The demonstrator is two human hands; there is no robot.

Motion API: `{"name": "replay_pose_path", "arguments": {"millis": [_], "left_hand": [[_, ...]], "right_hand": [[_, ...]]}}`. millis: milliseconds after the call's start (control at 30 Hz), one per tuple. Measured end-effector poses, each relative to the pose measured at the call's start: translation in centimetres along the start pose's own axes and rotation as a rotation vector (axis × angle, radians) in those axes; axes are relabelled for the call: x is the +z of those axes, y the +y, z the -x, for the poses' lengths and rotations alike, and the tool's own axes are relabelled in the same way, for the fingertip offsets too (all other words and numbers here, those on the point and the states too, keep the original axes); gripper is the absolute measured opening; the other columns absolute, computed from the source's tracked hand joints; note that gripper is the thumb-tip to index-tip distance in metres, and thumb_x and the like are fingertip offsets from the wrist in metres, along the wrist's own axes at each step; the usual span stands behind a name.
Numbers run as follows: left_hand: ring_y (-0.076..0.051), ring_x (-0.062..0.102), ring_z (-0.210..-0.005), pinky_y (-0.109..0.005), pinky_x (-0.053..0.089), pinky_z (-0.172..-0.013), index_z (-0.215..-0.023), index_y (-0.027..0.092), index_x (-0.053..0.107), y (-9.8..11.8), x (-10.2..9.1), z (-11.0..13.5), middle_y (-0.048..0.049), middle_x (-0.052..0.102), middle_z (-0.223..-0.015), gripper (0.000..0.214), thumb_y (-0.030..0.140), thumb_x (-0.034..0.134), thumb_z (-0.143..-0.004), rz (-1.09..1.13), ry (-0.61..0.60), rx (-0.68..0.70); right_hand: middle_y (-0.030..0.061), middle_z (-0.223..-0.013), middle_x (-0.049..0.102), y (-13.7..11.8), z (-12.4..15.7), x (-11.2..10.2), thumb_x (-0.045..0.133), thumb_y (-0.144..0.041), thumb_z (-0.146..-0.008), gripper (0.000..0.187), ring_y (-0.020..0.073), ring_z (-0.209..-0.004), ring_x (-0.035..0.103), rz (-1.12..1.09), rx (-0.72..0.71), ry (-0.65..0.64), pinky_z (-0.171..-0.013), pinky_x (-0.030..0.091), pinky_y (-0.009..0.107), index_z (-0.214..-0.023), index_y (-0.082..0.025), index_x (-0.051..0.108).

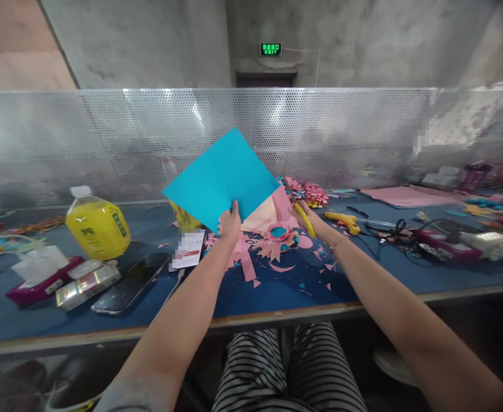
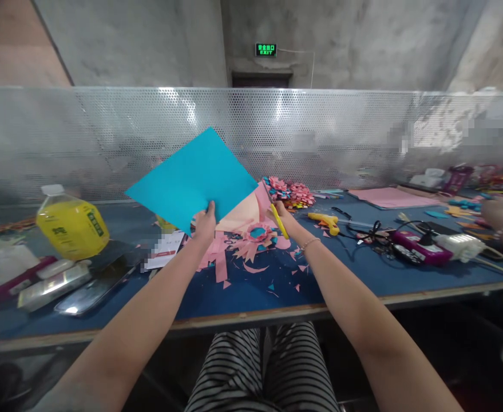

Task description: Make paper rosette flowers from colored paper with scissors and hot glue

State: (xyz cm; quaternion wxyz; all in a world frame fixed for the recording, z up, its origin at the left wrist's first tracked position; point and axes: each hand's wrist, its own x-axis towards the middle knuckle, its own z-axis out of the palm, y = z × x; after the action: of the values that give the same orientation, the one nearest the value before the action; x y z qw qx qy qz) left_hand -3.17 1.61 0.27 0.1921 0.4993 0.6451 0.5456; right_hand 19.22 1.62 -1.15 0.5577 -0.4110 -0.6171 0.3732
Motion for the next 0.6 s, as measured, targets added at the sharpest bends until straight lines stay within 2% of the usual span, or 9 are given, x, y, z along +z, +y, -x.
{"name": "replay_pose_path", "arguments": {"millis": [100, 233, 400, 600], "left_hand": [[-0.013, 0.032, -0.047, -0.031, 0.023, -0.047, -0.051, 0.023, 0.028, 0.3, -0.49, 0.07, 0.0005, 0.028, -0.048, 0.052, 0.066, 0.034, -0.08, -0.003, 0.053, 0.042], [-0.013, 0.03, -0.048, -0.03, 0.021, -0.047, -0.051, 0.023, 0.025, 0.55, -0.77, 0.08, 0.0011, 0.025, -0.047, 0.053, 0.066, 0.029, -0.081, 0.013, 0.092, 0.069], [-0.012, 0.026, -0.046, -0.03, 0.018, -0.047, -0.052, 0.023, 0.024, 0.52, -0.69, 0.36, 0.0019, 0.023, -0.048, 0.054, 0.07, 0.029, -0.079, 0.054, 0.019, 0.07], [-0.014, 0.031, -0.046, -0.031, 0.021, -0.049, -0.052, 0.024, 0.031, 0.02, -0.19, 0.24, 0.001, 0.025, -0.048, 0.053, 0.069, 0.033, -0.077, 0.052, -0.065, 0.097]], "right_hand": [[-0.008, -0.058, 0.047, 0.17, -0.1, -0.2, 0.075, -0.037, -0.057, 0.035, 0.0056, -0.049, 0.038, 0.078, -0.005, -0.002, -0.042, 0.03, 0.018, -0.075, -0.021, 0.05], [-0.0074, -0.056, 0.043, 0.69, -0.34, -0.52, 0.075, -0.042, -0.057, 0.037, 0.0069, -0.052, 0.036, 0.111, -0.001, -0.035, -0.045, 0.031, 0.019, -0.067, -0.02, 0.047], [-0.006, -0.061, 0.046, 0.85, -0.26, -0.32, 0.077, -0.041, -0.055, 0.037, 0.0074, -0.057, 0.04, 0.107, -0.046, -0.068, -0.051, 0.035, 0.019, -0.066, -0.02, 0.048], [-0.0059, -0.06, 0.047, 0.63, 0.06, 0.25, 0.078, -0.039, -0.052, 0.036, 0.0071, -0.053, 0.04, 0.039, -0.017, -0.097, -0.041, 0.031, 0.018, -0.068, -0.021, 0.051]]}}
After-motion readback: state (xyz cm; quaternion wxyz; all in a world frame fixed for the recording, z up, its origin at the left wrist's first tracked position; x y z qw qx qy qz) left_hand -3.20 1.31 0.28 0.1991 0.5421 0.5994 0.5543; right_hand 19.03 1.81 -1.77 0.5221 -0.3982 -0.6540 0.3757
